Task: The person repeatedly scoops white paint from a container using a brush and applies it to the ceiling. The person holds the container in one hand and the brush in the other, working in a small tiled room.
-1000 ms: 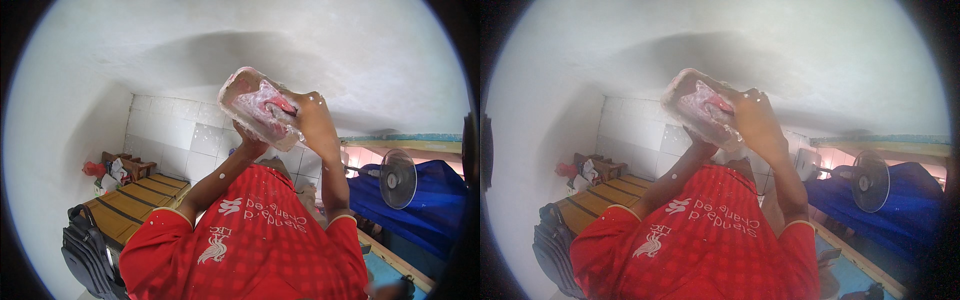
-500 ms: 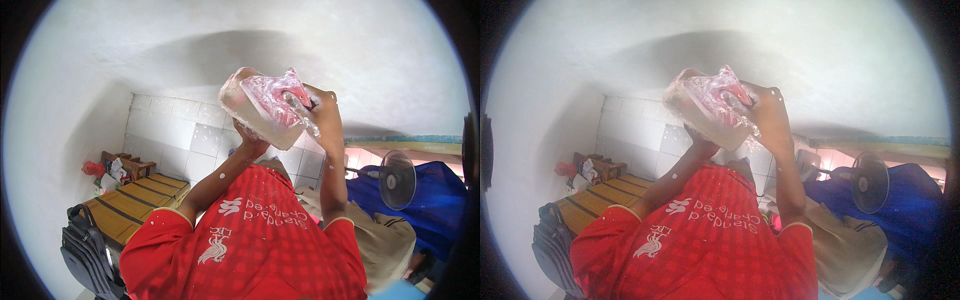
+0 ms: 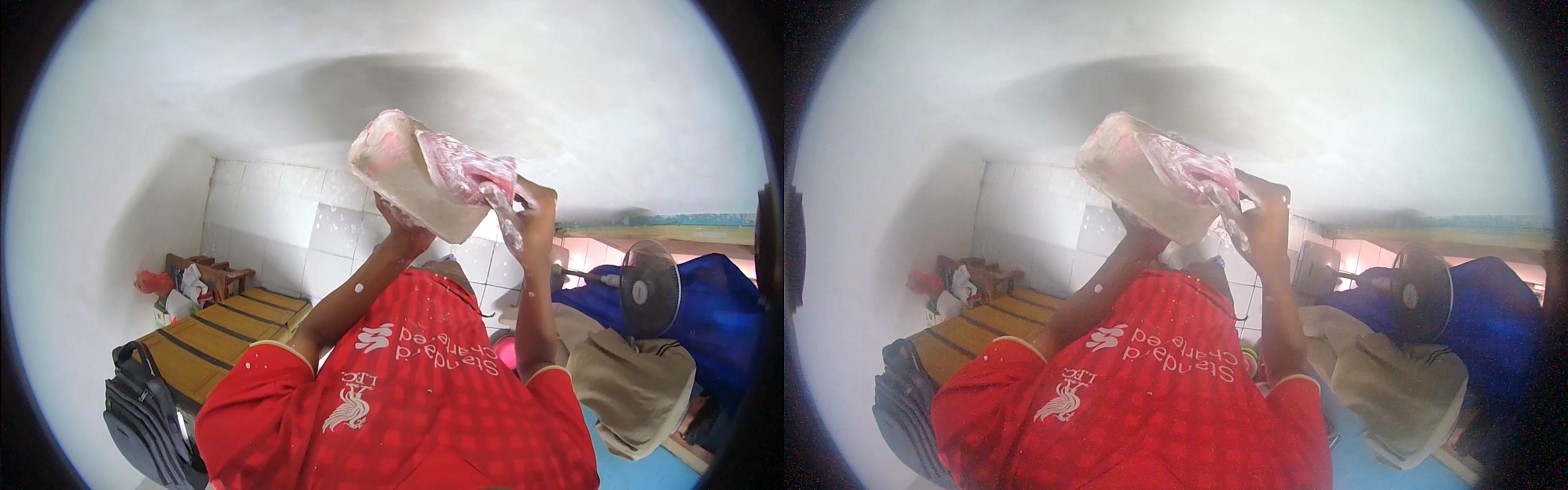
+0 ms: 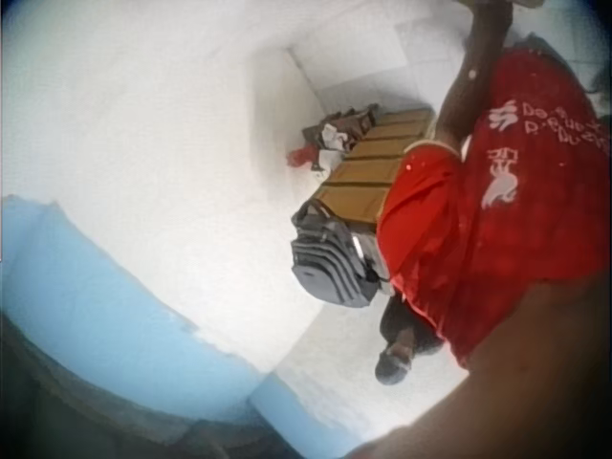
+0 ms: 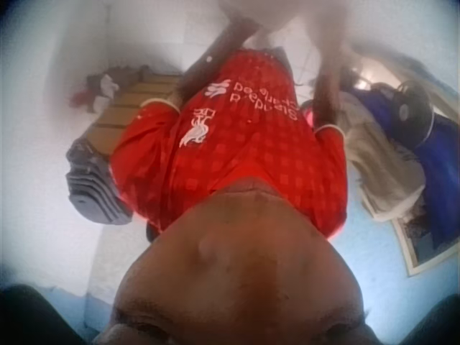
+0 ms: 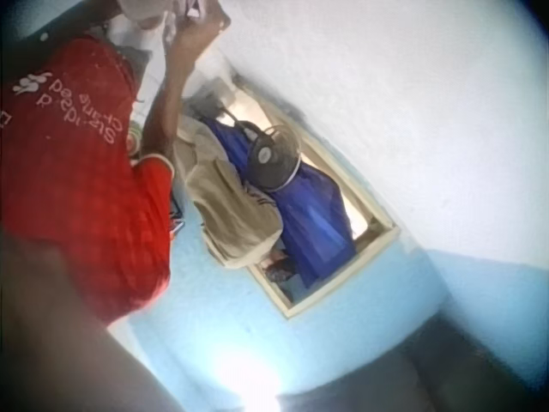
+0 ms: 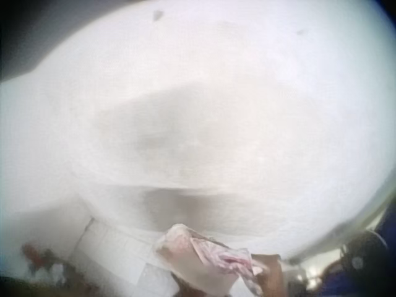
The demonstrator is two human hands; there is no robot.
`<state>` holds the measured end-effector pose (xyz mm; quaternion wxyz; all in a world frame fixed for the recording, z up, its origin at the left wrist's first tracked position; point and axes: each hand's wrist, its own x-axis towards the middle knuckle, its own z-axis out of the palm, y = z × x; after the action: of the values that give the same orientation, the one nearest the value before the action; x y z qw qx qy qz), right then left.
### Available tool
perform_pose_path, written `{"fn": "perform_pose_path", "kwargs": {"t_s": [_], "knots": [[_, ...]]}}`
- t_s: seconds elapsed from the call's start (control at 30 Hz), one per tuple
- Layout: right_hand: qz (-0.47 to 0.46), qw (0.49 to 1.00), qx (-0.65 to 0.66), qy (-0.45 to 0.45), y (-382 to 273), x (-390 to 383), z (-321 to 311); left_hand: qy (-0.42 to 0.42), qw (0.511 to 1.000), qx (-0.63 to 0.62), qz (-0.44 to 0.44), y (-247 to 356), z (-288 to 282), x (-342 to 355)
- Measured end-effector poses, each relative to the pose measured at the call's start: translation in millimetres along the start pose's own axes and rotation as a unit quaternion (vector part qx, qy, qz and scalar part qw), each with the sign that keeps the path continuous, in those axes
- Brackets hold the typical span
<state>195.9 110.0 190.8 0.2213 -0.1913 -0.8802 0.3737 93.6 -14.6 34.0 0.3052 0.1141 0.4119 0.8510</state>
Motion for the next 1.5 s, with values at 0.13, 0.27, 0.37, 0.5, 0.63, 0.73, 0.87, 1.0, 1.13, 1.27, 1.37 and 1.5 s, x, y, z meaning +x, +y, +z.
{"fn": "perform_pose_path", "kwargs": {"t_s": [0.13,0.27,0.37,0.5,0.63,0.73,0.87,1.0,1.13,1.27,1.37,1.5], "knots": [[0.016,0.997,0.056,0.040,-2,-8,5,-0.007,1.000,-0.012,0.003,-1,1,1],[0.018,0.999,0.031,0.032,3,-10,7,-0.013,1.000,-0.025,0.005,-3,4,3],[-0.009,0.999,0.025,0.047,7,-14,8,-0.015,0.999,-0.032,0.006,-3,2,-2],[-0.037,0.998,0.013,0.051,5,-9,4,-0.016,0.999,-0.045,0.016,-3,3,4],[0.005,0.997,0.051,0.060,11,-9,7,-0.023,0.998,-0.057,0.021,-6,5,4],[0.006,0.996,0.084,0.033,7,-4,2,-0.032,0.997,-0.067,0.022,-1,-2,5],[0.102,0.958,0.251,0.097,14,-9,6,-0.038,0.996,-0.081,0.028,-2,-1,8],[0.130,0.936,0.303,0.126,40,-21,13,-0.039,0.994,-0.095,0.037,-2,-1,8],[0.171,0.848,0.478,0.156,51,-41,32,-0.019,0.998,-0.061,0.029,-3,-3,11],[0.228,0.718,0.643,0.139,62,-54,42,0.046,0.997,0.060,-0.010,-6,-3,12],[0.252,0.685,0.674,0.119,54,-54,41,0.017,0.974,-0.219,-0.051,-22,-17,16],[0.303,0.633,0.690,0.179,55,-55,40,-0.002,0.972,0.180,0.153,-9,-9,7]]}}
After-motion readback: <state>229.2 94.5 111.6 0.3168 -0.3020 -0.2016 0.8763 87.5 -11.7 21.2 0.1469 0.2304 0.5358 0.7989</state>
